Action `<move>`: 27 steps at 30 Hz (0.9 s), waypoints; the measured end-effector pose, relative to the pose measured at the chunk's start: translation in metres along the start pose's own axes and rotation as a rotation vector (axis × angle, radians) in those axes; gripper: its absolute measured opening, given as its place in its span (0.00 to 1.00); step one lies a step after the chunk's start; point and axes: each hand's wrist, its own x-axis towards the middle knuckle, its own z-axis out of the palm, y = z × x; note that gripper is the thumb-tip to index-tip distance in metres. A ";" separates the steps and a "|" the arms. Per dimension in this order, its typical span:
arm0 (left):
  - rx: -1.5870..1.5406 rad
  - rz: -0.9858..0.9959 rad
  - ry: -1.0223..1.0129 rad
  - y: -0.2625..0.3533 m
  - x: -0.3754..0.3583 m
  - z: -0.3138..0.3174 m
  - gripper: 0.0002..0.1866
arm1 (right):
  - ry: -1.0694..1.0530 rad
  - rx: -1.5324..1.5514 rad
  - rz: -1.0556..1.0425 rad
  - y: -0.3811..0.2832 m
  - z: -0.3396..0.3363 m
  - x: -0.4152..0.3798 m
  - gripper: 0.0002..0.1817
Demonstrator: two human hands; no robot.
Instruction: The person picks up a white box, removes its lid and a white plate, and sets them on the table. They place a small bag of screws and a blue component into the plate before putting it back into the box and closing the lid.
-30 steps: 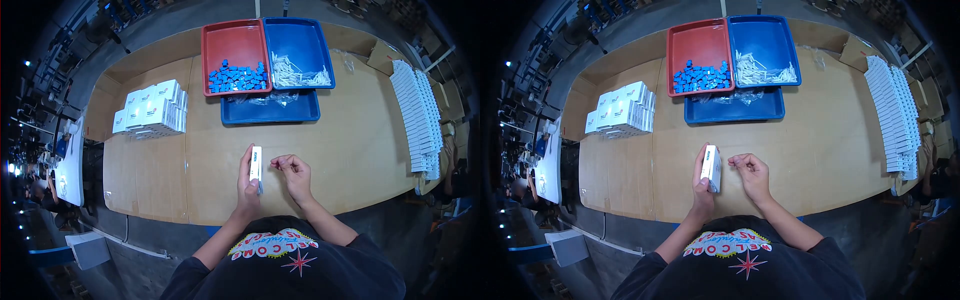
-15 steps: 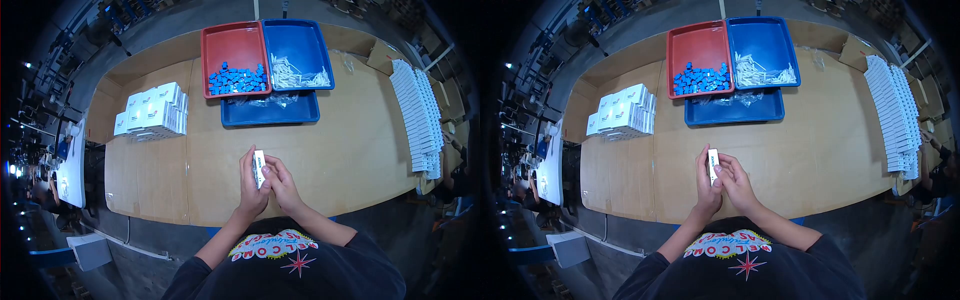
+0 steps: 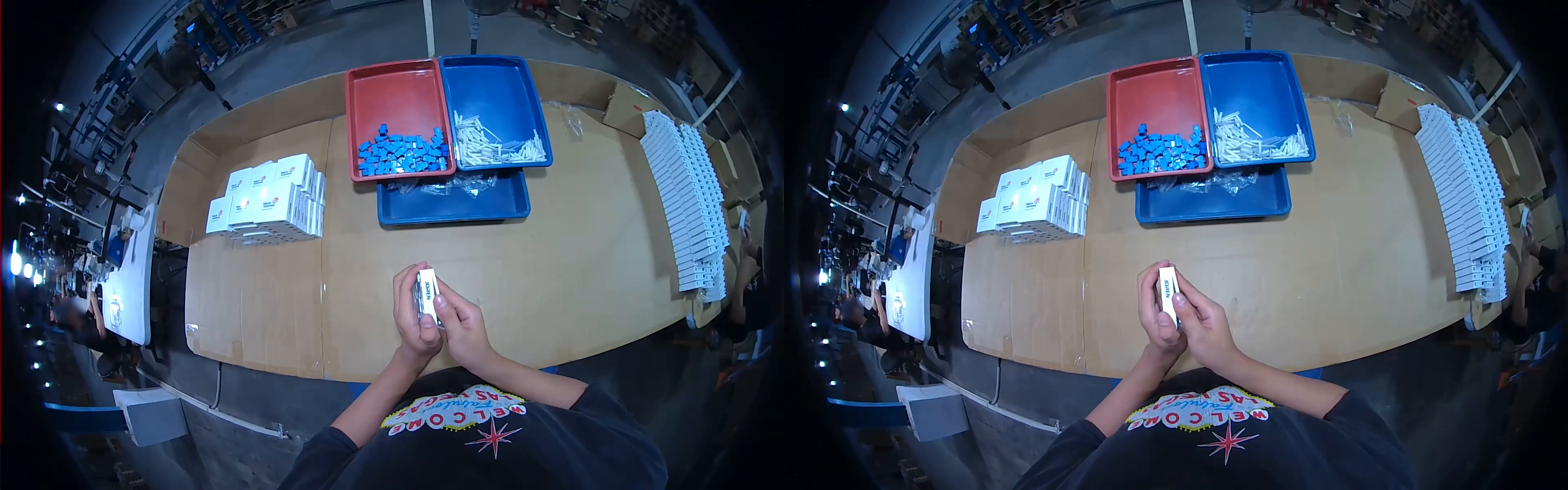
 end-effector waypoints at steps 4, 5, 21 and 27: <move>-0.021 0.030 0.011 0.001 -0.001 0.002 0.44 | -0.001 -0.036 -0.045 -0.004 0.001 -0.003 0.27; -0.043 0.028 0.019 0.001 -0.001 0.004 0.45 | 0.000 -0.045 -0.054 -0.006 0.002 -0.004 0.27; -0.177 -0.191 -0.180 0.000 -0.001 -0.007 0.60 | -0.213 -0.371 0.035 -0.032 -0.032 0.016 0.33; -0.620 -0.943 -0.184 0.016 0.007 -0.006 0.43 | -0.282 -1.030 -0.571 -0.041 -0.051 0.022 0.51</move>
